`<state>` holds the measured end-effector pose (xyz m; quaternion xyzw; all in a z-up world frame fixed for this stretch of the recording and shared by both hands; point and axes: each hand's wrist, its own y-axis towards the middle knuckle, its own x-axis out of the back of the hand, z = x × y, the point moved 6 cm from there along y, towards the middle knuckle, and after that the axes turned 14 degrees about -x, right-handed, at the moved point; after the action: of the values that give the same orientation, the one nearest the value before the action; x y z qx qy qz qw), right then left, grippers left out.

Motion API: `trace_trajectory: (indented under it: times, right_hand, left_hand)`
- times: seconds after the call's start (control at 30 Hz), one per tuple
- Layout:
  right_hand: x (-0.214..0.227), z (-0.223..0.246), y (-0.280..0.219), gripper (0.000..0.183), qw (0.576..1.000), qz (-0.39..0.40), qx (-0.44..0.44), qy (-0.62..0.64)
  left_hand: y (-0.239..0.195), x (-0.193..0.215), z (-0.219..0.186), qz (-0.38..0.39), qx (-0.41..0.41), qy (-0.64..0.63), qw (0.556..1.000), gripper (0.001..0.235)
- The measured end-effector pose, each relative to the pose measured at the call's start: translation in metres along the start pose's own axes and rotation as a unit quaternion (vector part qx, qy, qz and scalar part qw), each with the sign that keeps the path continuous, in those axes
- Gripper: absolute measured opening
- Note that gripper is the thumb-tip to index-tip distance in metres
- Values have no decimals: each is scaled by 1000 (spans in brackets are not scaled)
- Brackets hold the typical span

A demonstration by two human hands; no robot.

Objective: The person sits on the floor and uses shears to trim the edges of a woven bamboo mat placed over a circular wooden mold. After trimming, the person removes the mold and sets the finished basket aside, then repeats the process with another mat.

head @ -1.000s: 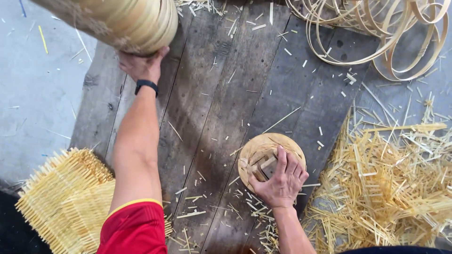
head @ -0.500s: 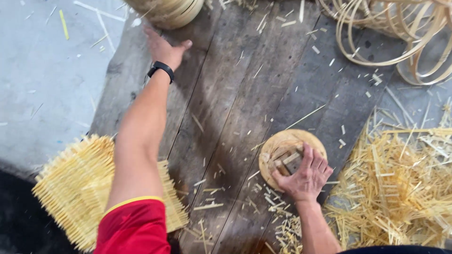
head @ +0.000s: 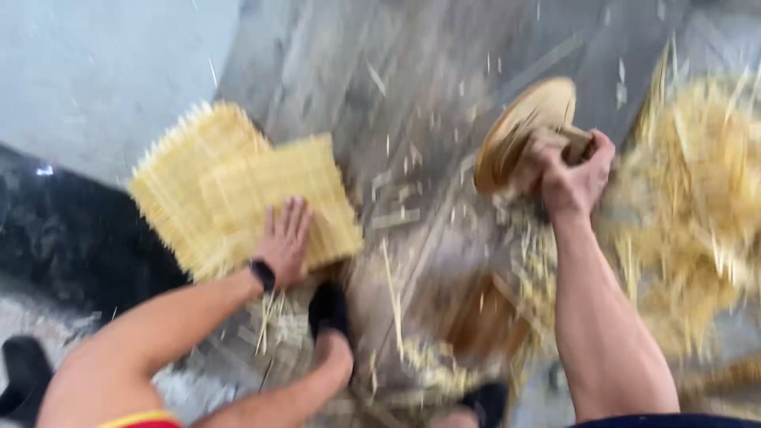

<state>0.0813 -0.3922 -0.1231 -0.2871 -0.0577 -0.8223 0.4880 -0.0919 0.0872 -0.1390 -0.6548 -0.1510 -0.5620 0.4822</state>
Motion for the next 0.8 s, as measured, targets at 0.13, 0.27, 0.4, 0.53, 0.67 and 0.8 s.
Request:
trace_trajectory:
  times: [0.13, 0.27, 0.4, 0.53, 0.67, 0.8]
  right_hand:
    - [47, -80, -76, 79, 963, 72, -242, 92]
    - [139, -73, -183, 67, 962, 144, -174, -156]
    - [178, -124, -254, 65, 930, 265, -233, 102]
    - [115, -190, -267, 66, 856, 267, -302, 324]
    - [33, -220, -275, 66, 797, 322, -277, 429]
    - [38, -229, -282, 57, 771, 346, -237, 479]
  left_hand:
    - [-17, -20, -10, -35, -12, -86, 996, 97]
    - [-42, 10, -8, -123, 30, -237, 963, 21]
    - [-85, 90, 32, -325, 111, -121, 931, 18]
    - [-134, 216, 10, -560, 30, -43, 827, 28]
    - [-131, 268, -62, -558, -43, -86, 825, 31]
    - [-107, 250, -160, -516, -171, -78, 836, 28]
